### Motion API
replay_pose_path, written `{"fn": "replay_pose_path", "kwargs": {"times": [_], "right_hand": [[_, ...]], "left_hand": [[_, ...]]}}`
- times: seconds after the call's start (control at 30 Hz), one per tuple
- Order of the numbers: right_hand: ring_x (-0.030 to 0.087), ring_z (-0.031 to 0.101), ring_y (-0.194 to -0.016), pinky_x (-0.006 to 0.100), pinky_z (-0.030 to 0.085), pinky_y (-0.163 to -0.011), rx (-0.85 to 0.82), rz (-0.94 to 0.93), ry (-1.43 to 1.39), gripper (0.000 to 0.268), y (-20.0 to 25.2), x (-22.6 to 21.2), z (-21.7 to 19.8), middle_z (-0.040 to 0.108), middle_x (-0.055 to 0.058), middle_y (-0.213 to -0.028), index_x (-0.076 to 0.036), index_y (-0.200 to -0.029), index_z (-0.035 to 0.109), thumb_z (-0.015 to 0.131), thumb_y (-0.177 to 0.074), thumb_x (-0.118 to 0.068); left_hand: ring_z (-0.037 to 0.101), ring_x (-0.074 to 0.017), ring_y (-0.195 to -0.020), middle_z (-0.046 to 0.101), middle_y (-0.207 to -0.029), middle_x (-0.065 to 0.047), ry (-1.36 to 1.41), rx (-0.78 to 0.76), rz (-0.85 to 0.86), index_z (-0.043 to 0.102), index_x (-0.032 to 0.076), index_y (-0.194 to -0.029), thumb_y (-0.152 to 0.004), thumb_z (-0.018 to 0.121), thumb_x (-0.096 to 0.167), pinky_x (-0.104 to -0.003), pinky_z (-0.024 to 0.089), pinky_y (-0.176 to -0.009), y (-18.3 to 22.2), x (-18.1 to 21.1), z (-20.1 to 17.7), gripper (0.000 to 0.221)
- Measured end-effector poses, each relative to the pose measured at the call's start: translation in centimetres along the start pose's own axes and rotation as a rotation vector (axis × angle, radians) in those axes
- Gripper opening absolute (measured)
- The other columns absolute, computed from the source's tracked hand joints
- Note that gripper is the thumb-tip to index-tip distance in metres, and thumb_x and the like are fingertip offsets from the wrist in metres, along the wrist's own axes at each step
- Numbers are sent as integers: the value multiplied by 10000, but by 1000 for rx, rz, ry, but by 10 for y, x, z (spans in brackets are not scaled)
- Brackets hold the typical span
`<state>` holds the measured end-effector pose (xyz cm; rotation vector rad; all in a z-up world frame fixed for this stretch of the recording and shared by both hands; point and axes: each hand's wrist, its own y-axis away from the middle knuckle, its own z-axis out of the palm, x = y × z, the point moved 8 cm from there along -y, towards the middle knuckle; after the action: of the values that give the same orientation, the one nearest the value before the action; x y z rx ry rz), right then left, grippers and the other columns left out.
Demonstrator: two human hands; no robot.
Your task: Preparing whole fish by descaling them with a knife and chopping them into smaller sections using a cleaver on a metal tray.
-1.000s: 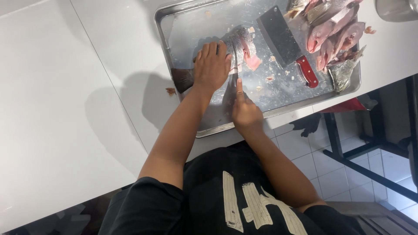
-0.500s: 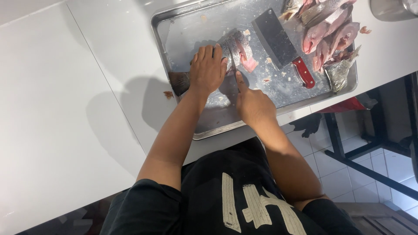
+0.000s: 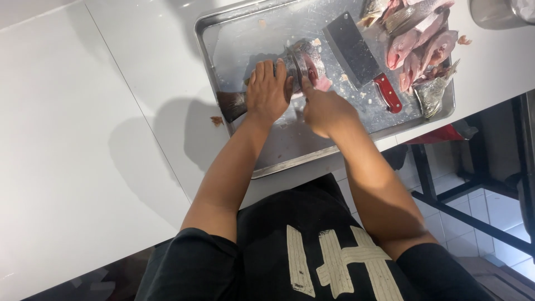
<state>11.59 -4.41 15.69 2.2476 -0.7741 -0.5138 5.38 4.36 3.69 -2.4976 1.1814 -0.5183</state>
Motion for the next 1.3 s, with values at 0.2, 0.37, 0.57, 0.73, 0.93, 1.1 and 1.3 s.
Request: {"fn": "replay_pose_path", "kwargs": {"times": [0.2, 0.37, 0.57, 0.73, 0.93, 1.1, 1.3], "right_hand": [[333, 729, -929, 478, 600, -865, -207, 22, -21, 633, 26, -18, -14, 404, 188, -1547, -220, -1652, 61, 274, -1061, -145], [541, 618, -998, 577, 481, -780, -14, -97, -77, 671, -24, 10, 22, 375, 222, -1517, -186, -1635, 124, 304, -988, -198], [470, 646, -1045, 518, 514, -782, -94, -48, -88, 631, -8, 4, 5, 501, 259, -1445, -207, -1651, 120, 257, -1037, -161], [381, 695, -690, 466, 545, -626, -218, 24, -9, 667, -5, 0, -4, 202, 192, -1647, -230, -1646, 98, 287, -1019, -107], [471, 695, -870, 494, 540, -577, -258, 3, 51, 774, -1, -6, -1, 172, 140, -1671, -264, -1645, 86, 313, -947, -16], [452, 690, -707, 469, 536, -520, -248, 24, 53, 791, -7, 7, -11, 532, 374, -1343, -303, -1663, 142, 348, -952, -25], [406, 644, -562, 498, 523, -640, -252, 13, 40, 704, 3, 10, -3, 634, 298, -1247, -285, -1665, 141, 288, -985, -182]], "left_hand": [[553, -320, -980, 581, -1046, -143, -60, -23, 21, 565, 41, -1225, -1029, 508, 369, -383, 483, -853, -6, 5, -24, 386], [545, -335, -933, 573, -993, -139, 6, -19, 10, 570, 33, -1179, -1009, 516, 368, -412, 472, -802, 2, 9, -21, 379], [556, -332, -973, 583, -1034, -144, 10, -34, 2, 560, 30, -1211, -983, 585, 361, -411, 492, -825, 3, 8, -18, 403], [580, -312, -963, 610, -1008, -129, -61, 36, 17, 601, 45, -1176, -889, 732, 347, -377, 490, -847, 8, 10, -18, 437], [565, -321, -971, 607, -1018, -127, -76, 33, 7, 607, 36, -1198, -915, 658, 317, -388, 485, -854, 13, 0, -21, 403], [583, -328, -942, 607, -1023, -145, -36, 48, 67, 602, 28, -1215, -839, 739, 317, -402, 495, -804, 13, 20, -21, 494], [614, -366, -1028, 632, -1123, -184, -13, 81, 32, 586, 38, -1255, -869, 747, 309, -429, 528, -842, 22, 21, -10, 498]]}}
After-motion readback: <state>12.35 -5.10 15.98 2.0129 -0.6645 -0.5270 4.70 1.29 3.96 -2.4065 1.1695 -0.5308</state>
